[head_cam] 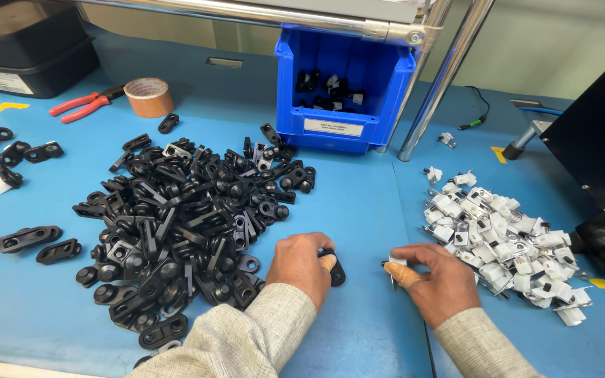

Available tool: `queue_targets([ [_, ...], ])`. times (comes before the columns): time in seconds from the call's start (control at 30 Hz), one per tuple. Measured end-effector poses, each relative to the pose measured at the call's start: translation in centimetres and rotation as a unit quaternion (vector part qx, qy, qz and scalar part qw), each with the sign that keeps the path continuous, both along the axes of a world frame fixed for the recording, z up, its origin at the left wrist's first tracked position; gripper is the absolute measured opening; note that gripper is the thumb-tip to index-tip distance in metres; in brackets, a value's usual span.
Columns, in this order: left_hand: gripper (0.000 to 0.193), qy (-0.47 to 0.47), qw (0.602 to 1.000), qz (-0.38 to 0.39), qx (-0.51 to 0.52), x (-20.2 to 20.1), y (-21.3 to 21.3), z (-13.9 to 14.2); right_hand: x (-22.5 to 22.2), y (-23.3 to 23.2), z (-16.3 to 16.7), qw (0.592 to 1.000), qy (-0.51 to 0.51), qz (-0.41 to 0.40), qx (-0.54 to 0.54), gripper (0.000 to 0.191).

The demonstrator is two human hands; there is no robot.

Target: The person picks a black plastic bracket from a pile on the workbench, fits a white plastic clip piece onto it by hand, and tosses the assembled part into a blue bin, repeating this cycle continuously. The person wears finger cots and works through the piles of black and white components one at a time.

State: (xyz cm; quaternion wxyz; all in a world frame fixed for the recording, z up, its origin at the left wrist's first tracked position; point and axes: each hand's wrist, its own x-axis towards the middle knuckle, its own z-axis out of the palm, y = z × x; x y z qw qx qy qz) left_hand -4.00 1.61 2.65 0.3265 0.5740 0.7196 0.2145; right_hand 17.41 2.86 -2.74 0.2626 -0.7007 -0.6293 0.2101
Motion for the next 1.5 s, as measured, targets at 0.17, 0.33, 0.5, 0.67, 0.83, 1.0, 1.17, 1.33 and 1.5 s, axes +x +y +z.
queue_targets([
  [0.17, 0.025, -0.022, 1.0, 0.008, -0.013, 0.0, 0.5, -0.5, -1.3, -0.6, 0.1, 0.999, -0.026, -0.006, 0.03, 0.054],
  [0.33, 0.015, -0.013, 1.0, 0.01, -0.005, -0.2, 0.9, -1.1, -2.5, -1.1, -0.6, 0.998, -0.028, -0.022, 0.054, 0.05],
  [0.5, 0.016, -0.043, 0.999, 0.025, 0.015, 0.1, 1.7, -2.2, -2.9, -1.3, -1.4, 0.992, -0.087, 0.0, 0.096, 0.051],
  [0.67, 0.031, -0.093, 0.994, 0.041, 0.044, 1.6, 1.5, -3.7, -1.4, -0.4, -0.7, 0.98, 0.19, -0.056, -0.019, 0.052],
  [0.83, 0.024, -0.086, 0.996, 0.005, 0.013, 3.0, 0.8, -4.1, -1.9, -2.2, -1.1, 0.959, 0.284, -0.017, 0.001, 0.042],
  [1.0, 0.022, -0.063, 0.998, -0.017, -0.024, 2.1, 1.1, -2.6, -2.8, -2.6, -0.8, 0.966, 0.248, -0.06, -0.045, 0.038],
  [1.17, 0.029, -0.014, 0.996, -0.03, -0.085, 2.0, 0.9, -0.5, -2.9, -3.0, -0.1, 0.968, 0.239, -0.07, -0.044, 0.045],
  [1.33, 0.023, -0.007, 0.986, -0.064, -0.155, 1.5, 0.8, 1.4, -3.3, -3.3, 0.4, 0.98, 0.173, -0.081, -0.06, 0.039],
  [1.5, 0.024, -0.038, 0.983, -0.039, -0.178, 1.1, 0.5, 1.8, -3.2, -3.1, 1.1, 0.971, 0.23, -0.056, -0.012, 0.04],
])
